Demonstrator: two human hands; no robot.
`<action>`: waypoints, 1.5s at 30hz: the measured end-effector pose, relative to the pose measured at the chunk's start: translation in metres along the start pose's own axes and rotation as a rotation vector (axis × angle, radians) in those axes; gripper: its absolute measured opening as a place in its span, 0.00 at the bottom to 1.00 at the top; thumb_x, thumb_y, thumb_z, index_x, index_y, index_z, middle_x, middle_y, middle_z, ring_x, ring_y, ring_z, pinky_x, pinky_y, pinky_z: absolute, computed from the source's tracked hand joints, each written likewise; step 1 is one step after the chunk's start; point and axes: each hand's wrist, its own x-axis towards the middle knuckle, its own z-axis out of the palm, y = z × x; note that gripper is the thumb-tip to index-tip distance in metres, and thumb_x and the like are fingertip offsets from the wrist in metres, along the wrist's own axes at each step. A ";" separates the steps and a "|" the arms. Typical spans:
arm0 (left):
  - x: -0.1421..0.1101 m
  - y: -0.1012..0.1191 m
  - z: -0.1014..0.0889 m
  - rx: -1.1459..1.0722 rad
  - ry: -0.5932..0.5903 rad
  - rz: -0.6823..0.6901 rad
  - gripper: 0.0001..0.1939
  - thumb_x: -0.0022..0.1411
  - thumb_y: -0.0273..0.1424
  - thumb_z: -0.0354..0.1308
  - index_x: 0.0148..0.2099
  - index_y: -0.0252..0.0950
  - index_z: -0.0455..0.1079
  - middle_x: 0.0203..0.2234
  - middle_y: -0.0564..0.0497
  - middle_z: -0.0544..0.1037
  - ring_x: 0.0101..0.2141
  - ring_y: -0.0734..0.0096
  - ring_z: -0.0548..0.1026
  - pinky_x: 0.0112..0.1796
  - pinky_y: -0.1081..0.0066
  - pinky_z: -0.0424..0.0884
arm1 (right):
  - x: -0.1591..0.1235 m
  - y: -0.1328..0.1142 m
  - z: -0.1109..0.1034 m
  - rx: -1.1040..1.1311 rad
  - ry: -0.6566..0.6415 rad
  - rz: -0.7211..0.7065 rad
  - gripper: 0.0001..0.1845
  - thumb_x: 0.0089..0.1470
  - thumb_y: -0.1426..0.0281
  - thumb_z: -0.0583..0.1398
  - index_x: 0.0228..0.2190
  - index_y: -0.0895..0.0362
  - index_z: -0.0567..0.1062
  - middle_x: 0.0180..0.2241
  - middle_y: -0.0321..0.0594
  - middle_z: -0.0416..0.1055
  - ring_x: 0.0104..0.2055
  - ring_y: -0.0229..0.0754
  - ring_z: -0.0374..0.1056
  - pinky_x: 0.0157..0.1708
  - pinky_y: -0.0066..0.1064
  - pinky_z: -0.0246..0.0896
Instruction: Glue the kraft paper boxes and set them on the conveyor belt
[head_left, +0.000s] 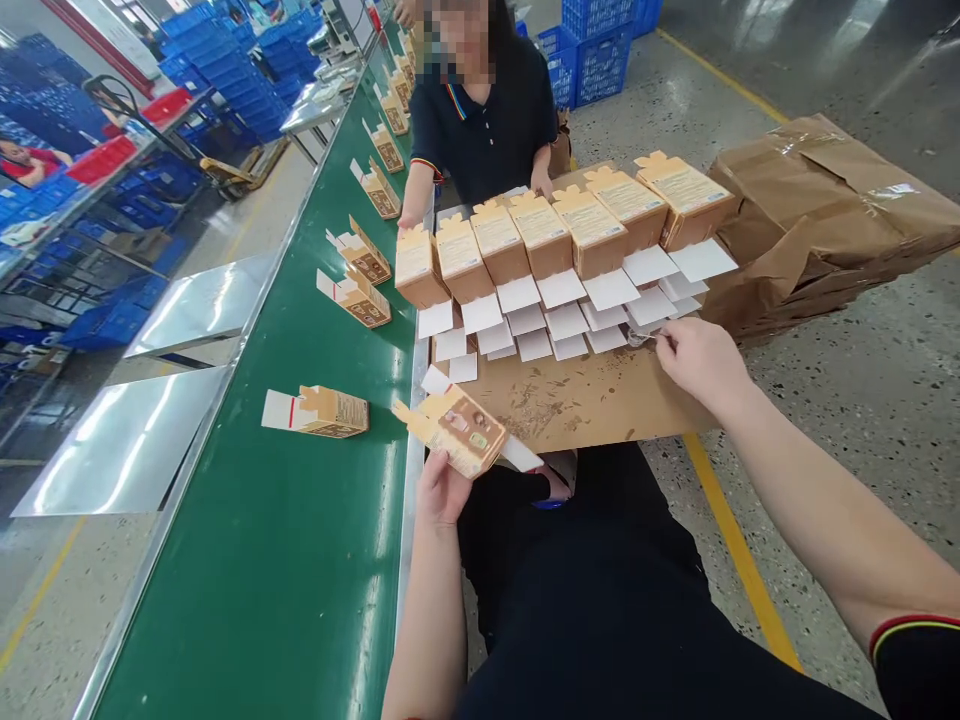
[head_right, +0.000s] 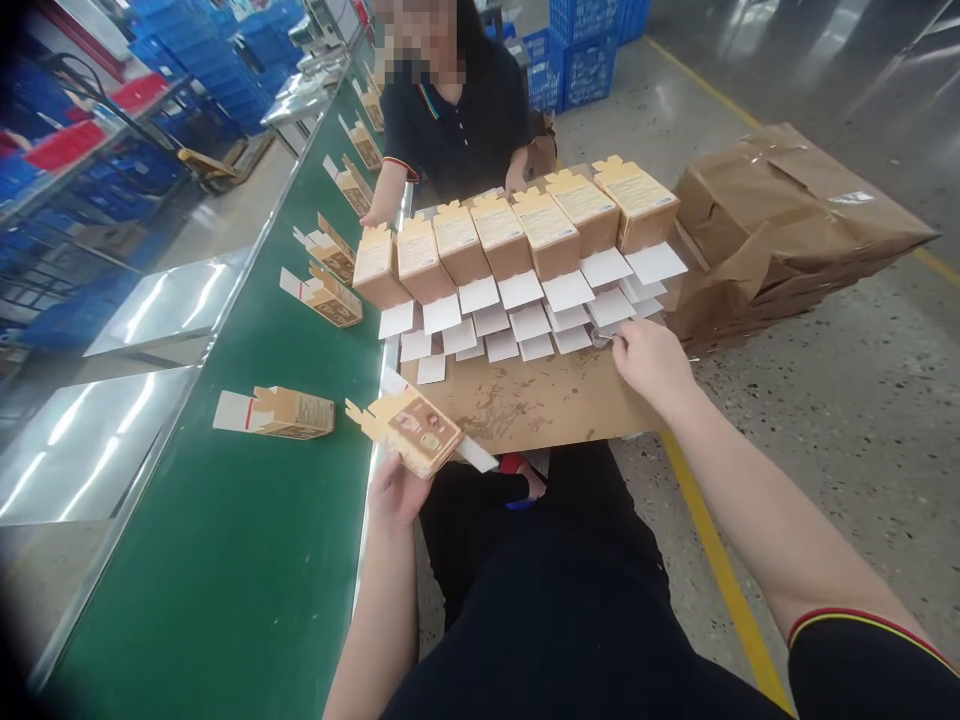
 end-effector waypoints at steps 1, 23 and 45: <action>0.003 -0.001 0.004 0.024 0.009 0.035 0.41 0.55 0.60 0.79 0.65 0.48 0.80 0.65 0.38 0.83 0.68 0.35 0.79 0.64 0.38 0.80 | -0.010 -0.007 -0.002 0.033 0.016 0.002 0.25 0.74 0.65 0.63 0.23 0.48 0.64 0.24 0.40 0.66 0.27 0.42 0.59 0.30 0.38 0.54; 0.032 -0.021 0.023 0.372 0.061 0.200 0.53 0.48 0.58 0.85 0.67 0.45 0.67 0.61 0.38 0.82 0.61 0.49 0.84 0.65 0.50 0.79 | -0.121 -0.143 0.138 0.368 -0.331 -0.266 0.18 0.75 0.75 0.56 0.29 0.53 0.70 0.30 0.39 0.70 0.32 0.42 0.66 0.34 0.34 0.61; 0.006 -0.035 0.038 0.662 0.114 0.339 0.45 0.46 0.43 0.85 0.60 0.42 0.66 0.52 0.42 0.80 0.54 0.49 0.84 0.57 0.54 0.82 | -0.145 -0.114 0.074 0.566 -0.144 0.044 0.15 0.68 0.71 0.60 0.27 0.52 0.75 0.24 0.35 0.68 0.25 0.39 0.62 0.28 0.32 0.60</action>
